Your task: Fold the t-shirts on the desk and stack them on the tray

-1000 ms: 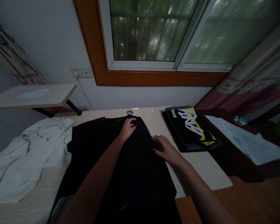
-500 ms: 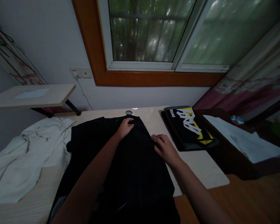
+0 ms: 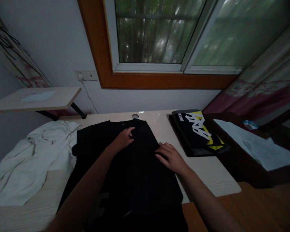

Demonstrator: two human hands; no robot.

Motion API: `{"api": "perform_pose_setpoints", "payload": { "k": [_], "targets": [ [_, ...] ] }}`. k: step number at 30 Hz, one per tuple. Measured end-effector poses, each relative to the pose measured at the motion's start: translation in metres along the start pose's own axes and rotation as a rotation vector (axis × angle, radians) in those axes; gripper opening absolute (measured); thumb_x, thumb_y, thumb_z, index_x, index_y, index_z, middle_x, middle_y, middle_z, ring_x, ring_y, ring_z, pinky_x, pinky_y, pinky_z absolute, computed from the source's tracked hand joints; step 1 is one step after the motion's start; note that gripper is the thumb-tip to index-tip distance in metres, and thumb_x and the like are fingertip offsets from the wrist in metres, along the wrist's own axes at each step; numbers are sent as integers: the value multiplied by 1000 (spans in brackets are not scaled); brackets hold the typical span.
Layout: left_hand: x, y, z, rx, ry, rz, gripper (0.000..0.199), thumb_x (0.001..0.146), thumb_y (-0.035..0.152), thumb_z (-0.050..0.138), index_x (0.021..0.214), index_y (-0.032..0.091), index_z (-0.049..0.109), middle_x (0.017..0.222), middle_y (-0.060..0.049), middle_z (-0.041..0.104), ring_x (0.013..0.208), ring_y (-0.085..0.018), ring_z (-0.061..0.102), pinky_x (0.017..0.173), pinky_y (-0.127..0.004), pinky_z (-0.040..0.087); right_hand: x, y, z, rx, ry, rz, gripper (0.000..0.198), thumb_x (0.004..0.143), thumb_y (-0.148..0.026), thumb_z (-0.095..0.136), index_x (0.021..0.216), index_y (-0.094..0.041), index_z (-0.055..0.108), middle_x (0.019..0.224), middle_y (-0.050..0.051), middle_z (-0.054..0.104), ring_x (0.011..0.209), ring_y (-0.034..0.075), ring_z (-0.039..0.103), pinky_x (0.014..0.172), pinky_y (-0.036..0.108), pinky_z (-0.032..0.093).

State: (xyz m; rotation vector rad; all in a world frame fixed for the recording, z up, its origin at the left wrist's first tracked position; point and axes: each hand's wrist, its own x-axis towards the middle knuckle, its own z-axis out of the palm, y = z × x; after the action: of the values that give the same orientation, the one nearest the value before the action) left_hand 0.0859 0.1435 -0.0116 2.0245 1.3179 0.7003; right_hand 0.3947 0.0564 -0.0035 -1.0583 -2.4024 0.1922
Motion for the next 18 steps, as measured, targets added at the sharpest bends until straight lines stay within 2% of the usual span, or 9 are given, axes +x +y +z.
{"api": "perform_pose_setpoints", "payload": {
  "k": [4,8,13,18],
  "targets": [
    [-8,0,8,100,47,198,48,85,11,61,132,21,60,118,-8,59,94,-17,63,90,-38,55,1,-1,-2,-14,-4,34,21,102,-29,51,102,-21,71,94,8,70,91,23,61,84,41,48],
    [-20,2,10,295,58,329,35,95,25,58,129,24,64,126,-9,62,120,-25,57,106,-48,47,4,0,0,-58,13,57,23,102,-27,50,104,-21,72,96,9,70,91,23,62,84,42,49],
    [-34,1,11,434,-13,337,43,99,37,52,140,25,57,150,-11,52,144,-29,42,119,-53,31,27,-9,13,-58,17,98,34,101,-22,45,130,-23,63,124,10,68,113,25,62,101,46,51],
    [-41,3,13,476,-26,317,46,101,36,47,146,24,50,157,-11,45,149,-27,34,122,-53,25,66,-17,48,-148,-24,174,46,99,-25,46,142,-11,55,153,17,47,138,30,49,117,46,42]
  ]
}}
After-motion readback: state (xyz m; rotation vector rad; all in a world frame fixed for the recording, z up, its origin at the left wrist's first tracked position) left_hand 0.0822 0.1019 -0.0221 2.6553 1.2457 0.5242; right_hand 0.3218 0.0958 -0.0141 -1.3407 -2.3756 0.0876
